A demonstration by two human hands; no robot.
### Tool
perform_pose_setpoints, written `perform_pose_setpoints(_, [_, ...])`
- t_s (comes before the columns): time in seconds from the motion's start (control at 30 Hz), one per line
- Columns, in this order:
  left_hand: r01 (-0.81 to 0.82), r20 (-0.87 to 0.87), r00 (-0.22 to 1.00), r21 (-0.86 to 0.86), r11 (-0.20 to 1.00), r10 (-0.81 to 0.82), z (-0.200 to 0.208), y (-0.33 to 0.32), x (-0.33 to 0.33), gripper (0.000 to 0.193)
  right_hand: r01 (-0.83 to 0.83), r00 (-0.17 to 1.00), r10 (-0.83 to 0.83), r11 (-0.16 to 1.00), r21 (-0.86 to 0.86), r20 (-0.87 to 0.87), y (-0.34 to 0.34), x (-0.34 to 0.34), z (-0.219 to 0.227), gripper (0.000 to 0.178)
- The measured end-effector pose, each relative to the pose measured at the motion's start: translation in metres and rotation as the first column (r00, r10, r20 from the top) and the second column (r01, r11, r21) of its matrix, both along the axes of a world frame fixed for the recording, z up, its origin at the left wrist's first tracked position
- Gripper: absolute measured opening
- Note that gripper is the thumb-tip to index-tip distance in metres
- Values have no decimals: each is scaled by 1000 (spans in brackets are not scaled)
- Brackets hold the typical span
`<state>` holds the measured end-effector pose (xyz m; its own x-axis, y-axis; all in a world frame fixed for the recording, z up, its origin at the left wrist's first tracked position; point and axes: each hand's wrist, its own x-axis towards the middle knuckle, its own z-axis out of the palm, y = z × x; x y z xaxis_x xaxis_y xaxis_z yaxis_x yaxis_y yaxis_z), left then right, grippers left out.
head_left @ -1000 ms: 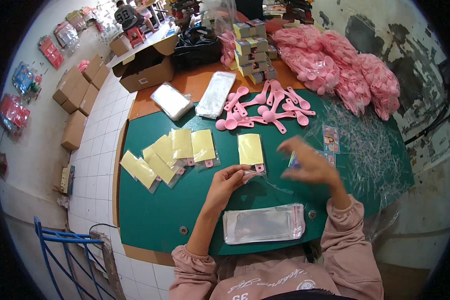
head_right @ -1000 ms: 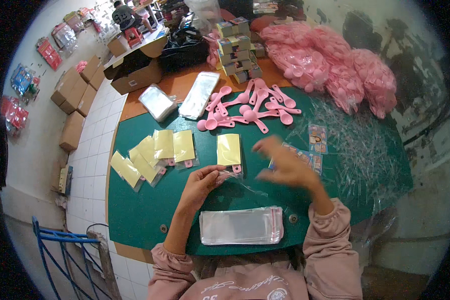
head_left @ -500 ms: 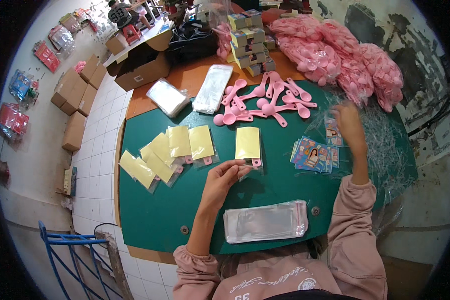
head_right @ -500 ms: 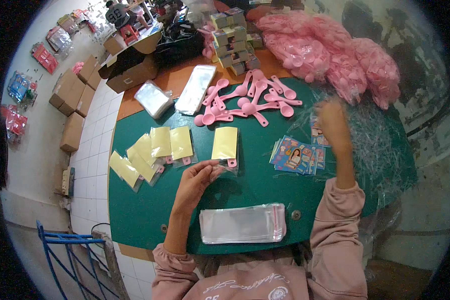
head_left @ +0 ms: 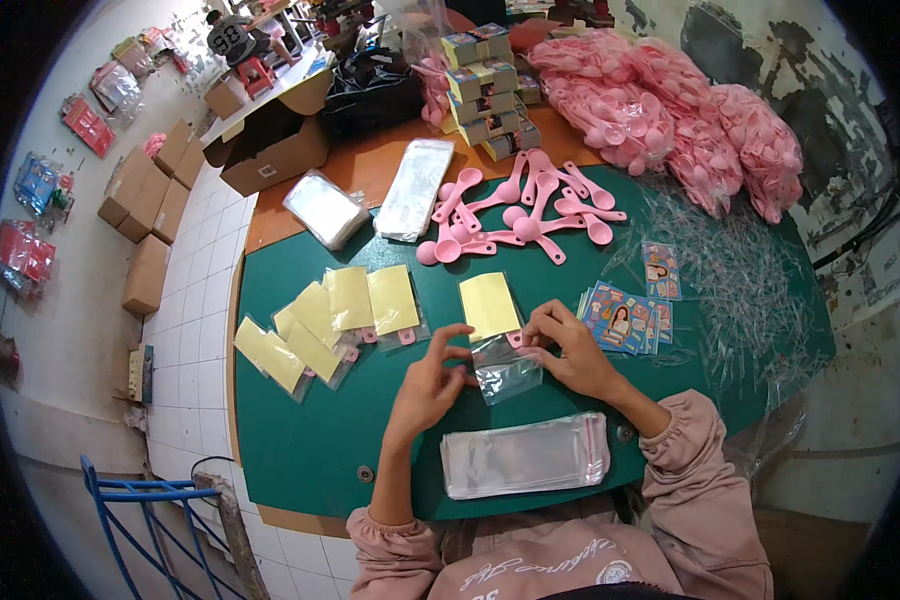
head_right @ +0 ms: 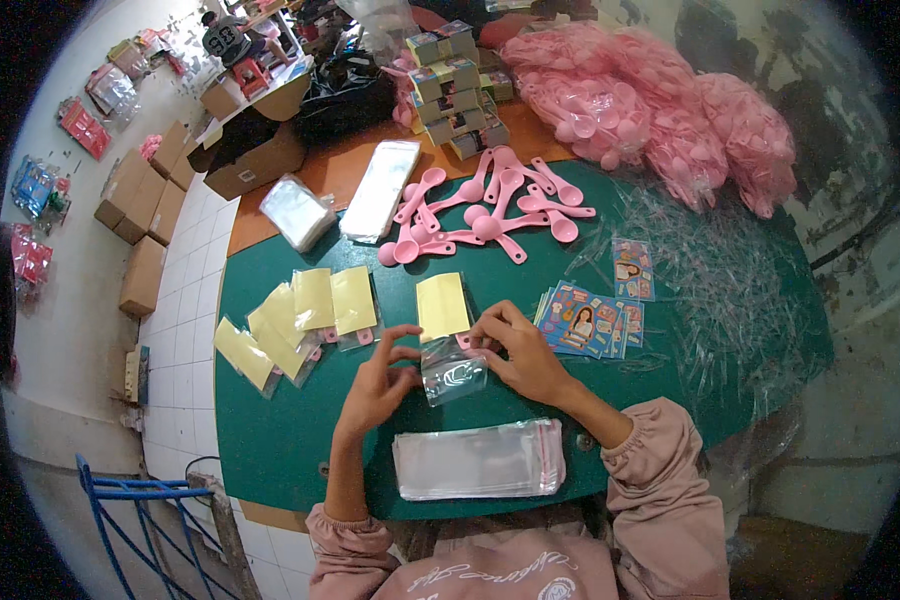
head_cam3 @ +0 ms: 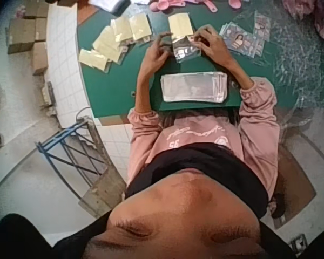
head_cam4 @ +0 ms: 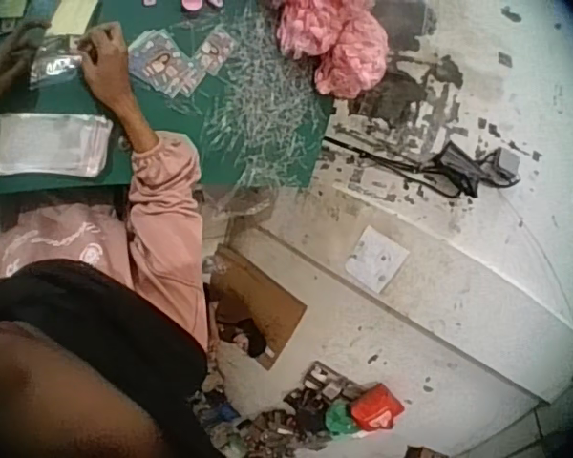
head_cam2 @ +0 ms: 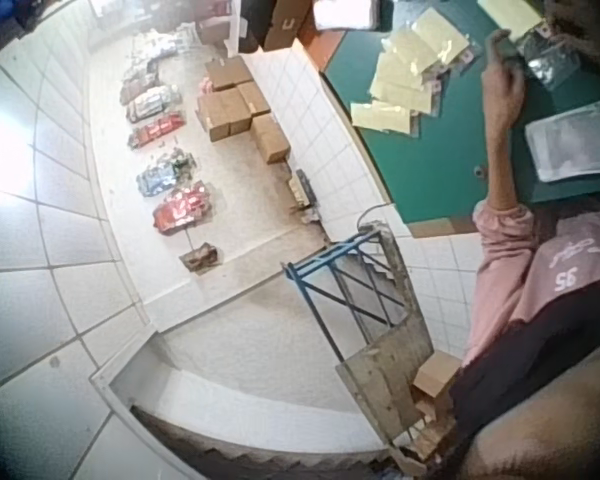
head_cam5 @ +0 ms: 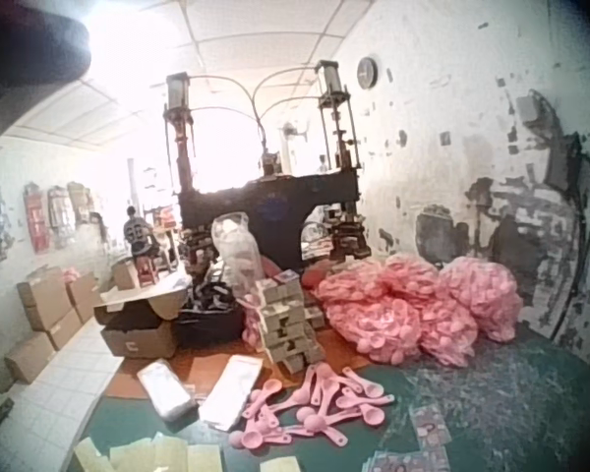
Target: The person repeatedly picks up pink plastic spoons and small printed cards, places them into clear plastic bags, and sets the sealed packages aside on the table. The process is repeated multiple times with consistent hand motions and item placement.
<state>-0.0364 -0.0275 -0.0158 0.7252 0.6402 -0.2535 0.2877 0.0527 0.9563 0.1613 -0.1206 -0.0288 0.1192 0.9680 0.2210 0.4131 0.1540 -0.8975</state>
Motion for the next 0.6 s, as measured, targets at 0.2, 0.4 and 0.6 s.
perform_pose_setpoints(0.2, [-1, -22, 1000, 291, 957, 8, -9, -6, 11, 21, -126, 959, 76, 977, -174, -272, 0, 9, -12, 12])
perform_pose_setpoints(0.4, [-46, -55, 996, 328, 944, 68, -10, -9, 14, 12, -145, 842, -26, 951, -272, -539, 3, 2, -17, 14])
perform_pose_setpoints(0.6, [-231, -14, 972, 152, 961, 236, -21, -12, 18, 17, 28, 844, -187, 951, -308, -502, 4, -9, -14, 11])
